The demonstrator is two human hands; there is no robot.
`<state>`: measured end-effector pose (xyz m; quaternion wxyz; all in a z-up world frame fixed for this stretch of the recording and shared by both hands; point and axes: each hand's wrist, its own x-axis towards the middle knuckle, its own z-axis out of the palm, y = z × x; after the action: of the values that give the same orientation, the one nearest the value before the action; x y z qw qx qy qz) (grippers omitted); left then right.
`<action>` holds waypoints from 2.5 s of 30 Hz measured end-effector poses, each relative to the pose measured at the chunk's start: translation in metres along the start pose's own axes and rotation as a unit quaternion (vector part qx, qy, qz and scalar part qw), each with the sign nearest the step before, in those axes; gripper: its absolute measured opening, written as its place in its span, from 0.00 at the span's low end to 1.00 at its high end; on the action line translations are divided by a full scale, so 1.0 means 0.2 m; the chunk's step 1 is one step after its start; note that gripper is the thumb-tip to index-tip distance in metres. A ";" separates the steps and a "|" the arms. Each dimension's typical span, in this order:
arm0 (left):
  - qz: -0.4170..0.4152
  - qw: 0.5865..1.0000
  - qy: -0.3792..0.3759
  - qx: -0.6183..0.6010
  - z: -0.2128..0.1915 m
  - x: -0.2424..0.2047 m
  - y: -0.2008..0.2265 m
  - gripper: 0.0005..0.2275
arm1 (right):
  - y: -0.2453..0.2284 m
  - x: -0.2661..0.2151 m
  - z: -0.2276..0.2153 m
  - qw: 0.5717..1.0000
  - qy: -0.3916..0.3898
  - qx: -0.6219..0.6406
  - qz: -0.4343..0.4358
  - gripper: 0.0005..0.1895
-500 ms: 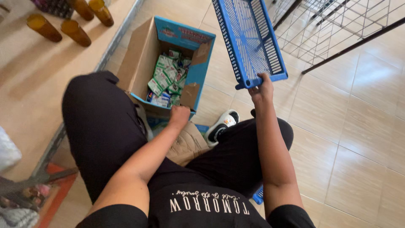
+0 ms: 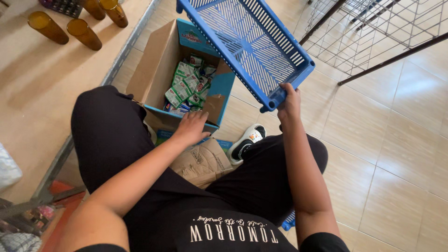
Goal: The person sits on the floor and transfers small packaged goods from a cardboard box into a blue plastic basket. They handle green, pink, and blue packets, placing them into the basket one by one or in small groups.
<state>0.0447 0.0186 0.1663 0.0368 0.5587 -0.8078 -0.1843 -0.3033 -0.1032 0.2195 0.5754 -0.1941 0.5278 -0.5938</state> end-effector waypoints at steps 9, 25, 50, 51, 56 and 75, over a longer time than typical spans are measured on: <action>-0.013 0.986 0.137 -0.098 0.09 0.09 0.10 0.36 | 0.02 0.05 -0.19 0.995 -0.003 0.095 -0.007 0.12; -0.023 0.997 0.080 0.007 0.30 0.18 0.13 0.37 | 0.65 0.57 -0.41 0.963 0.200 0.068 0.169 0.21; -0.012 0.999 0.047 0.009 0.27 0.18 0.10 0.36 | 1.00 0.41 -0.19 0.971 0.091 -0.107 0.193 0.34; -0.014 0.999 0.049 0.010 0.27 0.17 0.11 0.36 | 0.96 0.37 -0.13 0.974 0.091 -0.154 0.138 0.34; -0.032 0.998 0.057 -0.009 0.24 0.16 0.12 0.44 | 0.71 0.05 0.27 0.797 -0.064 -0.460 -0.386 0.30; -0.093 0.986 0.039 0.137 0.09 -0.04 -0.06 0.47 | 0.91 0.04 0.49 0.050 -0.426 -0.879 -0.206 0.22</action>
<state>0.0534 0.0280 0.1460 -0.0260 0.6379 -0.7679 -0.0532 -0.1354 -0.1106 0.0970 -0.0391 -0.8778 0.2634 0.3983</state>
